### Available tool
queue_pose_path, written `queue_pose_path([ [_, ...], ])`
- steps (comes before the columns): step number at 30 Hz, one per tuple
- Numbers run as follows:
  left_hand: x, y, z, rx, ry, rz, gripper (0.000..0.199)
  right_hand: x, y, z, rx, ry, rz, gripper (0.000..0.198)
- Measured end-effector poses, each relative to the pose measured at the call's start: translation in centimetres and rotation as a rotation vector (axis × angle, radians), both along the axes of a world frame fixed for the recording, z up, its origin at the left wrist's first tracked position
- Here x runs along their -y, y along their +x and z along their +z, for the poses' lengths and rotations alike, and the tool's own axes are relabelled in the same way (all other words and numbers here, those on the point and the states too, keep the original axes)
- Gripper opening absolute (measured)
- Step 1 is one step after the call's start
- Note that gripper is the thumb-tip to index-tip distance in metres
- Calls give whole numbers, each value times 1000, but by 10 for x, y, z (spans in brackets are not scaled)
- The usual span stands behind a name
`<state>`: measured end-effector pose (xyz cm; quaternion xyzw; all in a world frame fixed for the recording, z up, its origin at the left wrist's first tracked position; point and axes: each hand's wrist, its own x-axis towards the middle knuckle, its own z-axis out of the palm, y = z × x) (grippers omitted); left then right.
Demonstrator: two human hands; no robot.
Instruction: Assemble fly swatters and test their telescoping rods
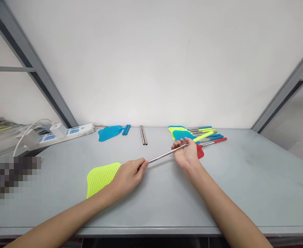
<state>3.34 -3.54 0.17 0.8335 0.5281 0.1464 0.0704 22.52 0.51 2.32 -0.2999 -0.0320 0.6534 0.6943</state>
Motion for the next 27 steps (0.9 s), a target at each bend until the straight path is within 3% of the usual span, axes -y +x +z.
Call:
queue_pose_path([
  [5, -4, -2, 1, -90, 75, 15, 36, 5, -11, 1, -14, -86, 169, 18],
  [10, -1, 0, 1, -141, 74, -29, 38, 10, -24, -11, -22, -64, 81, 29],
  [16, 1, 7, -2, -138, -31, -26, 39, 12, -29, -21, -13, -35, -34, 32],
  [27, -5, 12, -4, 163, -332, -87, 42, 14, -33, -25, -20, 56, -73, 37],
])
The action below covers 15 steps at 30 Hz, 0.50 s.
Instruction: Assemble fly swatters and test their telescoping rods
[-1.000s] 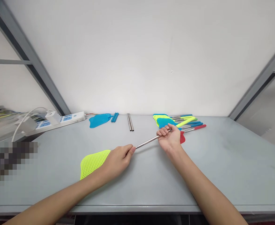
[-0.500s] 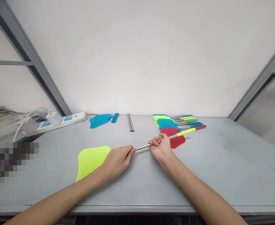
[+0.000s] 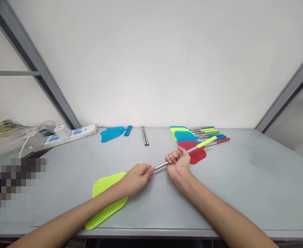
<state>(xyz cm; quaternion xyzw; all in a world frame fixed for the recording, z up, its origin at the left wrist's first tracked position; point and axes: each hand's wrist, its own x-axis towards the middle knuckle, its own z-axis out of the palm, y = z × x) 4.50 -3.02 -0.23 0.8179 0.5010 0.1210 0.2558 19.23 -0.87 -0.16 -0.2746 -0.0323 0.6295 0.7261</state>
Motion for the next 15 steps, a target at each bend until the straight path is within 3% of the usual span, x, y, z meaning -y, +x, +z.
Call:
queue_pose_path([
  [5, -9, -3, 2, 50, -201, -96, 45, 1, -3, -1, -6, 17, 23, 37],
  [8, -10, -4, 4, 54, -211, -105, 45, 2, -4, -1, -49, 17, 35, 36],
  [11, -7, -4, 5, 53, -103, -52, 40, 1, -1, 2, -110, -9, 64, 35],
  [15, -4, -6, 8, -65, 207, -38, 38, -1, 4, 7, -142, -35, 103, 31],
])
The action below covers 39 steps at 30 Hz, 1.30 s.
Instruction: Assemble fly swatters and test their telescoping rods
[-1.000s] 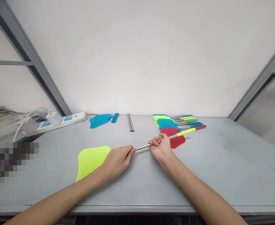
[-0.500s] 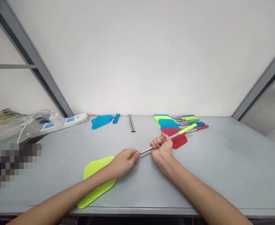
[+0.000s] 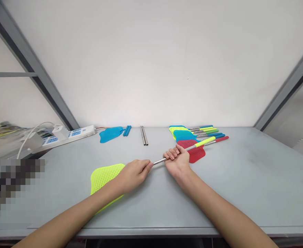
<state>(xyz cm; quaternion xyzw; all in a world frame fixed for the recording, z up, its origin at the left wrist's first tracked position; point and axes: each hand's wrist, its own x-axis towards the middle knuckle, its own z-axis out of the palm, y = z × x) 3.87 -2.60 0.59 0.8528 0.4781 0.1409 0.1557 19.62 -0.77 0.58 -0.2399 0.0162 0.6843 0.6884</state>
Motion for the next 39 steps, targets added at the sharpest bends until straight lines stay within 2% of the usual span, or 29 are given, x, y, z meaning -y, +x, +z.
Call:
queue_pose_path([
  [2, -1, -3, 2, -73, 94, -40, 38, -2, 3, 2, -5, -12, 20, 28],
  [7, -2, -8, 7, -145, 128, -116, 32, -10, 14, 4, 13, -32, 48, 20],
  [11, -2, -11, 9, -121, 187, -168, 37, -17, 30, 9, 42, -52, 3, 16],
  [16, -2, -13, 9, -51, 184, -221, 37, -26, 48, 12, 78, -95, -44, 16],
  [21, -3, -14, 6, -63, 225, -247, 34, -32, 54, 9, 82, -148, -57, 20],
  [28, -3, -16, 2, -133, 245, -244, 34, -26, 43, 4, 45, 3, -116, 31],
  [33, -3, -21, 7, -71, 127, -251, 36, -23, 35, 0, 22, 85, -124, 35],
  [39, 0, -21, 4, -16, 32, -188, 36, -19, 27, -4, 10, 173, -102, 38],
])
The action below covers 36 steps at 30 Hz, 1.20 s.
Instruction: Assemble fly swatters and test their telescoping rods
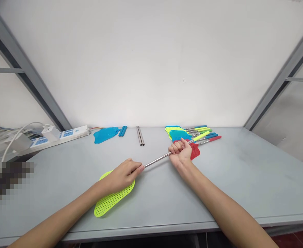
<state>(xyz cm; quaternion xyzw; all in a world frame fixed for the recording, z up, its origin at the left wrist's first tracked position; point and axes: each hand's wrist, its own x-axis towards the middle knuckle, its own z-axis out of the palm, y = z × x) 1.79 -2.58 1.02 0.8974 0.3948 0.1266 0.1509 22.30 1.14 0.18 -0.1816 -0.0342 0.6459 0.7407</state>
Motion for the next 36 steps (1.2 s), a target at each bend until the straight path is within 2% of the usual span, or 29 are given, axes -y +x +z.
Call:
queue_pose_path([
  [7, 0, 2, -3, 81, -96, 22, 37, 3, -4, -3, -11, 49, 41, 38],
  [13, -4, -1, 3, 213, -404, -9, 38, 7, -3, 6, -46, 151, 99, 40],
  [16, -3, -1, 5, 228, -465, -17, 38, 9, -3, 8, -52, 212, 124, 41],
  [19, -2, 3, 6, 187, -336, 1, 38, 9, -5, 9, -38, 194, 124, 39],
  [22, 1, 8, 6, 95, -51, 15, 37, 9, -5, 13, 8, 158, 57, 33],
  [25, 3, 13, 4, -1, 200, 13, 36, 7, -3, 15, 102, 12, -24, 26],
  [27, 4, 15, 2, -58, 310, 23, 37, 5, 0, 15, 158, -123, 1, 21],
  [31, 6, 16, -2, -167, 413, 49, 38, -3, 10, 13, 182, -280, 130, 18],
  [36, 9, 16, -3, -204, 436, 33, 38, -9, 23, 18, 151, -291, 121, 21],
])
